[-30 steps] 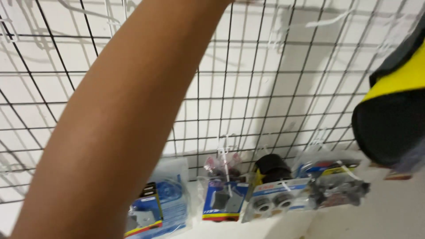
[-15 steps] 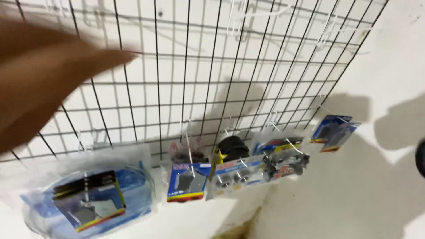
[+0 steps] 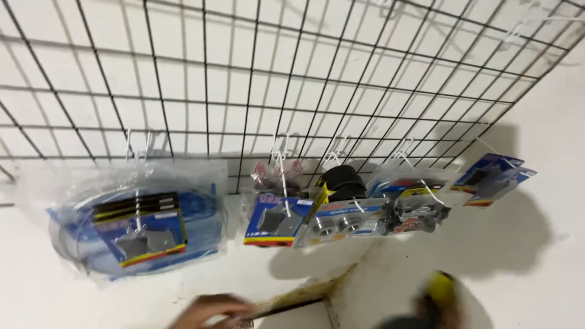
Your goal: Clean a packaged automotive part with a cloth and hang it on a wire display rack.
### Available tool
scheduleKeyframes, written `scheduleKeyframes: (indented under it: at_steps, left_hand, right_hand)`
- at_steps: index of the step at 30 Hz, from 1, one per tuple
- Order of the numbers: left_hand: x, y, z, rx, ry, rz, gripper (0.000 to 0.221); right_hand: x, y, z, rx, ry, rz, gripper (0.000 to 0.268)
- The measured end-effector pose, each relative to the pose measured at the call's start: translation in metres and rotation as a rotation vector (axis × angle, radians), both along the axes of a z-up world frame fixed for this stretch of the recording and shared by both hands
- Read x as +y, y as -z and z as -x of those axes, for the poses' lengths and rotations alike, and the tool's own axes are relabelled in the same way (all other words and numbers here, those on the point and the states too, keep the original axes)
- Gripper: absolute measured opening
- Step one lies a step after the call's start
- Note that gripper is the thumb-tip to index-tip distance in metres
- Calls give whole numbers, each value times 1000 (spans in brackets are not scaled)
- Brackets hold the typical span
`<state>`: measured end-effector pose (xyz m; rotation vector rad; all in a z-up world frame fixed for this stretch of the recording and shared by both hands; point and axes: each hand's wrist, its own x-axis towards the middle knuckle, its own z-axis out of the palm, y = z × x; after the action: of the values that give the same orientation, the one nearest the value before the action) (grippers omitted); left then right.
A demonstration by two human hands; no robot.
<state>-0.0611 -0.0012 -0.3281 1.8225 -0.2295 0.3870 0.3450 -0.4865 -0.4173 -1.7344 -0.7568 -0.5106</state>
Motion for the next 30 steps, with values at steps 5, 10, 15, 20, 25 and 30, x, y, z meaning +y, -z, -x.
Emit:
scheduleKeyframes:
  at_steps: [5, 10, 15, 20, 25, 30]
  left_hand:
    - [-61, 49, -70, 256, 146, 512, 55]
    - [-75, 63, -87, 177, 43, 747, 75]
    - [-73, 19, -68, 104, -244, 463, 56]
    - [-70, 54, -67, -271, -413, 328, 33]
    - [-53, -24, -50, -449, -610, 74, 43]
    - [-40, -60, -62, -387, -602, -93, 77]
  right_hand:
    - [150, 70, 15, 1010, -437, -751, 36]
    - [199, 4, 66, 1169, -415, -752, 31]
    - [218, -59, 91, 958, -310, -698, 37]
    - [205, -32, 117, 358, -101, -374, 29]
    - [249, -96, 180, 400, -297, -155, 46]
    - [291, -142, 211, 386, -437, 17, 54]
